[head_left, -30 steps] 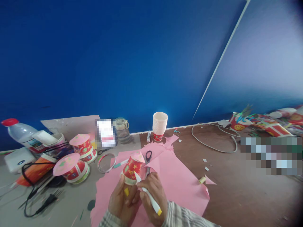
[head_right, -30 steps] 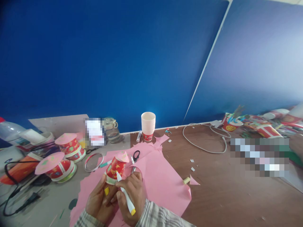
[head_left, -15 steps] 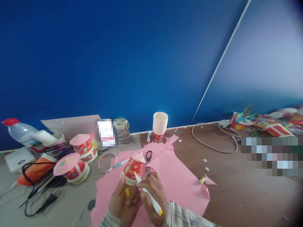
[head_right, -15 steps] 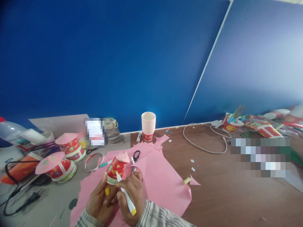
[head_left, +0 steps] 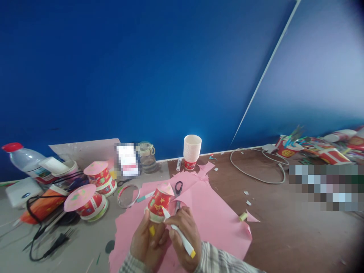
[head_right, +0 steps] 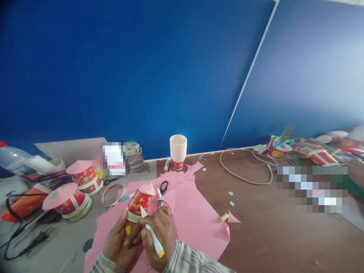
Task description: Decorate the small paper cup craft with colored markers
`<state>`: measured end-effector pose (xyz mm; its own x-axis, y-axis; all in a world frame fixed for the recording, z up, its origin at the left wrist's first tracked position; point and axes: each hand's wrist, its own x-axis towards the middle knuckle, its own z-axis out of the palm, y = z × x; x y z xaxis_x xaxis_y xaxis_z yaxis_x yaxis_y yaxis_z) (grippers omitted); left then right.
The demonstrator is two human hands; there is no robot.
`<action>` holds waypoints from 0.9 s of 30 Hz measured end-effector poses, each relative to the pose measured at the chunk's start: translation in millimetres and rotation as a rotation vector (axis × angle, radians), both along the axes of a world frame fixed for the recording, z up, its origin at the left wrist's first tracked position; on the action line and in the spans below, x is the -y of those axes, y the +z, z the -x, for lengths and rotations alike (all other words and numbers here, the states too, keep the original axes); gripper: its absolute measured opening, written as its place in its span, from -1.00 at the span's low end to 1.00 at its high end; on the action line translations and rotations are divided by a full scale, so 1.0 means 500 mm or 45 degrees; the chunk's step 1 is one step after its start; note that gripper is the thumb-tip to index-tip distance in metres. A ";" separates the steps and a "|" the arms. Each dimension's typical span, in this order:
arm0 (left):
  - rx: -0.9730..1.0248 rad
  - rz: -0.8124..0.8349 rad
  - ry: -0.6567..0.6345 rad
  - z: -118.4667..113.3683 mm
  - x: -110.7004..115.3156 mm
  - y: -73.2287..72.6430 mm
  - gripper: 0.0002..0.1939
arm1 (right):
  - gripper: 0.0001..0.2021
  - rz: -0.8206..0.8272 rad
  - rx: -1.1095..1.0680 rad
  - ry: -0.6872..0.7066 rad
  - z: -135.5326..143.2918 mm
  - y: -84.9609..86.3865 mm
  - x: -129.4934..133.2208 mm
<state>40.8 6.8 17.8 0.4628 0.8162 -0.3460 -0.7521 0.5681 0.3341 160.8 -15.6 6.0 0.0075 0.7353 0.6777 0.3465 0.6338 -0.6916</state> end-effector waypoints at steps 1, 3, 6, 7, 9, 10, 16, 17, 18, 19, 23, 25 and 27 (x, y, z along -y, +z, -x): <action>0.000 0.003 0.006 -0.001 0.000 0.001 -0.63 | -0.85 -0.003 -0.001 0.001 0.000 0.000 0.000; -0.012 -0.002 0.003 -0.001 0.000 0.003 -0.63 | -0.85 -0.009 0.006 0.005 0.001 0.001 0.000; -0.031 -0.015 -0.017 -0.001 0.001 0.004 -0.62 | -0.84 -0.007 0.010 0.005 0.001 0.002 0.001; -0.031 -0.019 -0.020 -0.001 0.001 0.004 -0.61 | -0.84 -0.004 0.010 0.005 0.001 0.002 0.001; -0.027 -0.029 -0.018 -0.001 0.001 0.004 -0.61 | -0.84 0.004 0.024 0.020 0.000 0.002 0.002; -0.023 -0.032 -0.012 -0.001 0.001 0.003 -0.60 | -0.84 0.010 0.039 0.033 0.000 0.002 0.002; 0.039 0.031 -0.002 -0.003 0.002 0.003 -0.57 | -0.85 0.006 0.026 0.037 -0.001 0.007 0.004; 0.042 0.043 -0.001 -0.003 0.002 0.004 -0.57 | -0.86 0.001 0.016 0.044 0.000 0.008 0.004; 0.041 0.051 0.004 -0.003 0.002 0.004 -0.57 | -0.86 0.000 0.013 0.055 0.000 0.008 0.005; 0.039 0.054 0.006 -0.003 0.002 0.004 -0.57 | -0.86 0.001 0.016 0.064 0.000 0.009 0.005; 0.037 0.031 0.001 -0.003 0.002 0.005 -0.57 | -0.86 -0.001 0.014 0.035 -0.001 0.010 0.005; 0.017 0.010 0.008 -0.003 0.002 0.006 -0.57 | -0.86 -0.018 -0.001 0.045 -0.001 0.012 0.006; -0.010 0.001 0.019 -0.004 0.002 0.008 -0.57 | -0.84 -0.032 -0.016 0.086 0.000 0.018 0.008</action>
<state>43.1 5.8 21.6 0.4481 0.8227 -0.3498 -0.7578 0.5571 0.3396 160.9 -19.6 14.9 -0.0331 0.7173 0.6959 0.2941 0.6725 -0.6792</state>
